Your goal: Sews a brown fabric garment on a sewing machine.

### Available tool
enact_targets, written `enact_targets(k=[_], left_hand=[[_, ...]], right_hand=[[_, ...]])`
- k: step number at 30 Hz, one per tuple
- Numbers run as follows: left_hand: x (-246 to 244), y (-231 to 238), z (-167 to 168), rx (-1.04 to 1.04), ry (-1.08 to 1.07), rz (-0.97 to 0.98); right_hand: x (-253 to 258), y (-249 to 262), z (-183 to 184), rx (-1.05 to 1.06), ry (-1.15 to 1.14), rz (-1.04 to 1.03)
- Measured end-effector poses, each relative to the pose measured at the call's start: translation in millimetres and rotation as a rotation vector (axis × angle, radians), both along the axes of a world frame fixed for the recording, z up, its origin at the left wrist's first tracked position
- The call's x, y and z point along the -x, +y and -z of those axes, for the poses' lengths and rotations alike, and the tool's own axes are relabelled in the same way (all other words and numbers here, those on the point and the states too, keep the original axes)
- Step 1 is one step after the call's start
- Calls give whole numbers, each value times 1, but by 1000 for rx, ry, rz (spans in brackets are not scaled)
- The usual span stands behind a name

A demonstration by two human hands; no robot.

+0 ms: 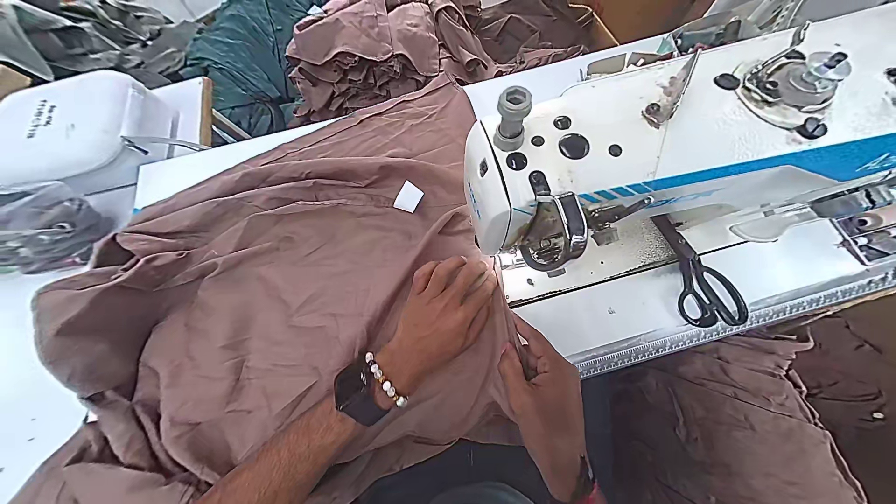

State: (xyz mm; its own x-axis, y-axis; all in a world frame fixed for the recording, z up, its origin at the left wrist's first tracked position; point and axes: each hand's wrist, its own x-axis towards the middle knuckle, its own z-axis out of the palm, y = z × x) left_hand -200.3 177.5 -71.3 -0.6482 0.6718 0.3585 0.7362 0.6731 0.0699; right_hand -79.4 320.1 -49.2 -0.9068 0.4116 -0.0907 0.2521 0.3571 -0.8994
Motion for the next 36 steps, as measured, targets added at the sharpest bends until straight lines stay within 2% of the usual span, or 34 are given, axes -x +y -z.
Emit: enact_targets(k=[3,8,13,18,23,28,32,36], left_hand=[[-17,7,3,-10,-59,-101],[-7,1,4,-33,-43,-23],[-26,11,5,3,-48,-144],[-7,1,5,-20,-34,-29],[-29,12,4,20,-78,-165],[-14,3,4,-9,-61,-67],[-30,10,7,-2,-70,-166],[-15,1,6,-25,-83,-70]], right_hand=[[3,3,-1,-66,-18,-3],[4,6,-1,-134,-21,-16],[4,7,-1,-137,-32,-25],[3,6,1,-172,-37,-26],[4,5,-1,-196,-56,-28],[5,7,-2,-229,-60,-41],[5,7,-4,-260,-51,-33],[5,8,-9,-272,-37,-21]])
